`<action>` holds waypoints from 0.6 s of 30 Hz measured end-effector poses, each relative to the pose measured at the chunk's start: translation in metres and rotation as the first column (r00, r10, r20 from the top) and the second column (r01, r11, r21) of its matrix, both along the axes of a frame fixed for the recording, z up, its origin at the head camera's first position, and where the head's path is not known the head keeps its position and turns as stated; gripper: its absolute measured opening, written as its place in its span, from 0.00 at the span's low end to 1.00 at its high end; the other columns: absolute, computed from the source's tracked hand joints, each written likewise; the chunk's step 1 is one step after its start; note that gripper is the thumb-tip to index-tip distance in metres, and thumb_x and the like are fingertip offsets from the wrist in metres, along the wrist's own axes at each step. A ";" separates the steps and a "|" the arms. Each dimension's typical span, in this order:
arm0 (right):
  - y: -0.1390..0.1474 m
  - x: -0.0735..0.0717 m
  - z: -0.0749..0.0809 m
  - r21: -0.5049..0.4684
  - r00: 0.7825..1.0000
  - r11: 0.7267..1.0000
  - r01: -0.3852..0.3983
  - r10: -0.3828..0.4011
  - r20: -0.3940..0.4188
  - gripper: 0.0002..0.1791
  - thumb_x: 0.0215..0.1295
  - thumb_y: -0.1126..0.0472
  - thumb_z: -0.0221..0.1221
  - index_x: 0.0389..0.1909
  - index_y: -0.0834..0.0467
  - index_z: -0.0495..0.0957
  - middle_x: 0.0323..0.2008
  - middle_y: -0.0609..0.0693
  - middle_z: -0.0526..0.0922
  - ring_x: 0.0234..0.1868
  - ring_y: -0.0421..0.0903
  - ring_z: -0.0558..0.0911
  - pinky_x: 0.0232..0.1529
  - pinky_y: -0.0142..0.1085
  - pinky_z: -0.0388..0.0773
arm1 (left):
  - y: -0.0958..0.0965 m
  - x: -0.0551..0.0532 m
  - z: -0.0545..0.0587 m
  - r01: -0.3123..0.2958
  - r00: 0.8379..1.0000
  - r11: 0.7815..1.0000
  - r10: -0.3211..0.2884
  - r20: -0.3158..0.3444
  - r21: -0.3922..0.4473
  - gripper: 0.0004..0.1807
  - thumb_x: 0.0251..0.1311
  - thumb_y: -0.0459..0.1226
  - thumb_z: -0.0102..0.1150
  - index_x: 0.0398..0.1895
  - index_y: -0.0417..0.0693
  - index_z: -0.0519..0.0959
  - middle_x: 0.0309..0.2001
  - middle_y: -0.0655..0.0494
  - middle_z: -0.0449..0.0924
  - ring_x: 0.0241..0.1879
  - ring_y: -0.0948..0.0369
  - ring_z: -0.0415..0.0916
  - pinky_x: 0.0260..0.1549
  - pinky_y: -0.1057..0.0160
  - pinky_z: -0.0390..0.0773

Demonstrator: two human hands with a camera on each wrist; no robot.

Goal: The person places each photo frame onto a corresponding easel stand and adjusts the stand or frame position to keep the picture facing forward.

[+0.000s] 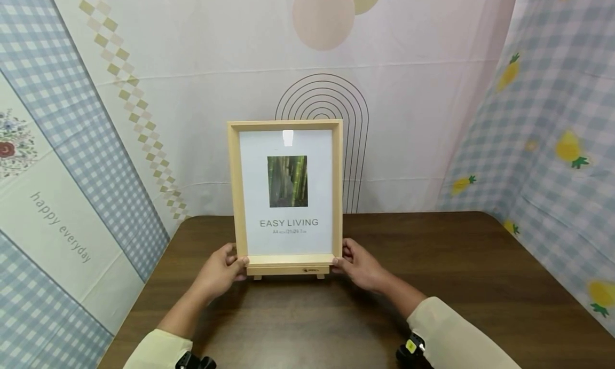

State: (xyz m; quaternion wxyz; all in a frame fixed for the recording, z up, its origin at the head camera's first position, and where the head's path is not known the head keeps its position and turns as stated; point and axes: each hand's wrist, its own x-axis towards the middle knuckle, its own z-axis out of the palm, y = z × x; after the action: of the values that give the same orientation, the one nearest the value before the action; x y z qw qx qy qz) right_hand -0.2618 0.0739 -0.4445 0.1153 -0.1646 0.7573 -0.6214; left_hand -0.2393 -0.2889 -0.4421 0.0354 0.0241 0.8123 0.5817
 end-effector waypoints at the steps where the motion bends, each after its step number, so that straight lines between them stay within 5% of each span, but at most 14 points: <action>1: -0.001 0.001 0.001 0.001 1.000 1.000 0.006 -0.006 0.004 0.23 0.76 0.72 0.53 0.67 0.72 0.59 0.57 0.70 0.75 0.56 0.59 0.81 0.55 0.48 0.81 | 0.000 0.000 0.000 0.002 1.000 1.000 -0.002 0.002 0.001 0.26 0.75 0.33 0.56 0.70 0.33 0.65 0.58 0.29 0.78 0.50 0.45 0.83 0.43 0.55 0.86; 18: 0.009 0.005 0.001 0.009 1.000 1.000 0.020 -0.020 0.007 0.26 0.76 0.70 0.54 0.69 0.72 0.59 0.58 0.70 0.74 0.57 0.60 0.80 0.55 0.47 0.81 | 0.010 0.001 0.000 -0.002 1.000 1.000 0.002 -0.002 0.001 0.24 0.74 0.34 0.58 0.69 0.35 0.68 0.57 0.33 0.80 0.48 0.46 0.85 0.42 0.55 0.86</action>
State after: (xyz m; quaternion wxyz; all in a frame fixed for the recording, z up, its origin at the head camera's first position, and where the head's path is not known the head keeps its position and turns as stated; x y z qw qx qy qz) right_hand -0.2570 0.0833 -0.4435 0.1127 -0.1543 0.7614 -0.6196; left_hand -0.2383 -0.2786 -0.4422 0.0337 0.0239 0.8120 0.5822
